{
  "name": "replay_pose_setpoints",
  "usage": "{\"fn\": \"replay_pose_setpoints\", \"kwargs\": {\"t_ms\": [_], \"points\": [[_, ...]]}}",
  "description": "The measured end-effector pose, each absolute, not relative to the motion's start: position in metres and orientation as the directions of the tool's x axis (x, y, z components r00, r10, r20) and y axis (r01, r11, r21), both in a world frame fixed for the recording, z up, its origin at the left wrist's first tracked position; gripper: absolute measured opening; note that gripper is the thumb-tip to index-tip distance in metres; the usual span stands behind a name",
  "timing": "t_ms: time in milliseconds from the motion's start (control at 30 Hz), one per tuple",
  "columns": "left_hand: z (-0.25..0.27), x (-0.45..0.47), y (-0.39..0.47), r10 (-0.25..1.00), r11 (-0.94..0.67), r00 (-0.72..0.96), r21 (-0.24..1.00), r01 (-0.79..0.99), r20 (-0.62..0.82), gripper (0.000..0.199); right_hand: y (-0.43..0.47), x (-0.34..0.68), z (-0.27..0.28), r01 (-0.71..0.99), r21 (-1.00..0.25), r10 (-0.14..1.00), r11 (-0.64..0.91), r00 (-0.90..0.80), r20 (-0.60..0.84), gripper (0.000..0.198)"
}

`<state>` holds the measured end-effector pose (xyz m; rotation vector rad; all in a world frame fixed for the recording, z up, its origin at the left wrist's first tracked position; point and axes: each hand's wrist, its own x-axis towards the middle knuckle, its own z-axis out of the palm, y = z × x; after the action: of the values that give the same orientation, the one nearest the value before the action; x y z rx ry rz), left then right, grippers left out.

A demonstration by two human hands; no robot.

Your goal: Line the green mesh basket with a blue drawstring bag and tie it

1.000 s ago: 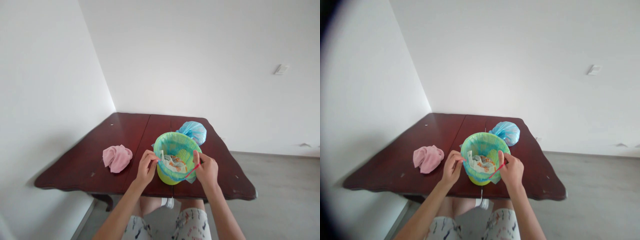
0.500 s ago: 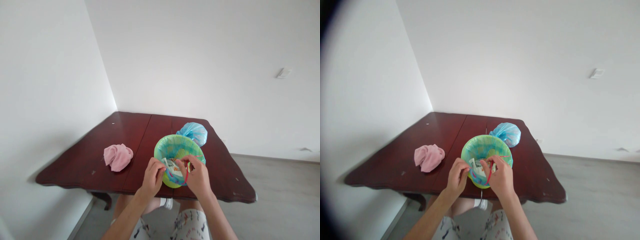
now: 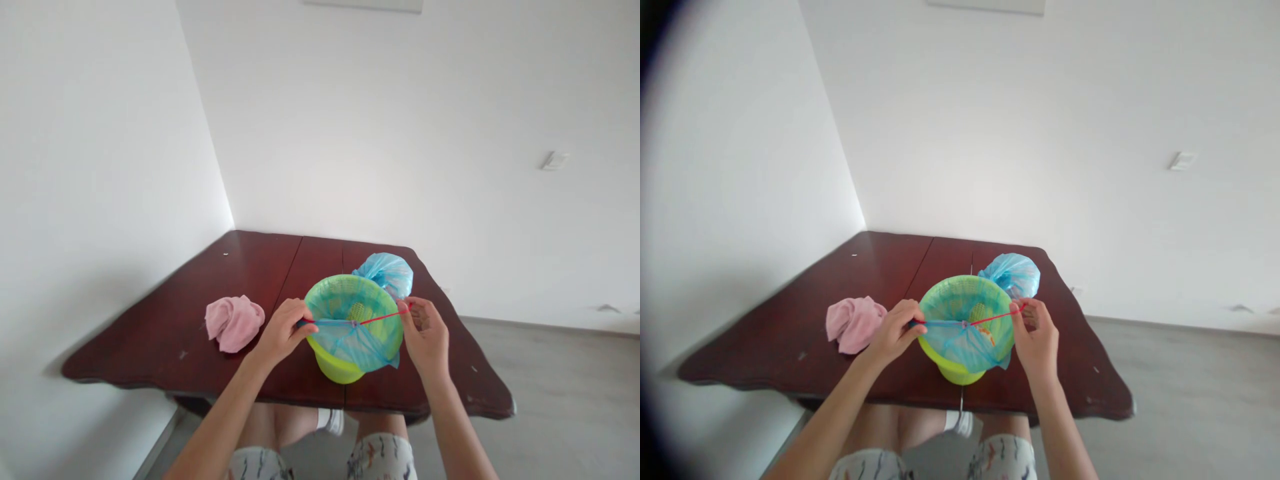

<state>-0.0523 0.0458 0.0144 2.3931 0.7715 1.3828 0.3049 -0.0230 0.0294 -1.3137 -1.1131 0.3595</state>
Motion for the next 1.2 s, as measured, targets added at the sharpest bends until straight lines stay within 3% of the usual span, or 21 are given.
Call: {"fn": "replay_pose_setpoints", "kwargs": {"t_ms": [167,300,467,733,933,1033,1100,1200], "points": [[0.023,-0.06,0.086,0.649,-0.76,0.358,0.59,0.273,0.672,0.084,-0.001,0.325,0.028,0.395,-0.898,0.843,0.194,0.4,0.359,0.061],[0.027,-0.061,0.107,0.677,-0.735,0.345,0.618,0.278,0.65,0.082,0.013,0.333,0.027,0.413,-0.888,0.857,0.201,0.365,0.364,0.069],[0.03,-0.062,0.117,0.684,-0.729,0.349,0.616,0.298,0.64,0.068,0.024,0.338,0.025,0.407,-0.886,0.872,0.221,0.325,0.367,0.06],[0.05,-0.03,0.15,0.783,-0.595,0.252,0.803,0.037,0.568,0.074,0.061,0.345,0.039,0.494,-0.846,0.862,0.2,0.322,0.392,0.063],[0.057,-0.002,0.163,0.787,-0.576,0.235,0.816,-0.048,0.57,0.066,0.078,0.335,0.035,0.6,-0.713,0.804,0.362,0.187,0.565,0.041],[0.059,0.007,0.163,0.82,-0.528,0.207,0.845,-0.085,0.534,0.051,0.078,0.331,0.034,0.638,-0.627,0.752,0.448,0.11,0.65,0.029],[0.06,0.01,0.161,0.841,-0.488,0.178,0.859,-0.156,0.51,0.033,0.076,0.33,0.037,0.648,-0.589,0.707,0.483,0.108,0.699,0.023],[0.06,0.006,0.158,0.843,-0.45,0.204,0.86,-0.241,0.499,0.034,0.075,0.33,0.042,0.644,-0.559,0.625,0.522,0.158,0.765,0.02]]}}
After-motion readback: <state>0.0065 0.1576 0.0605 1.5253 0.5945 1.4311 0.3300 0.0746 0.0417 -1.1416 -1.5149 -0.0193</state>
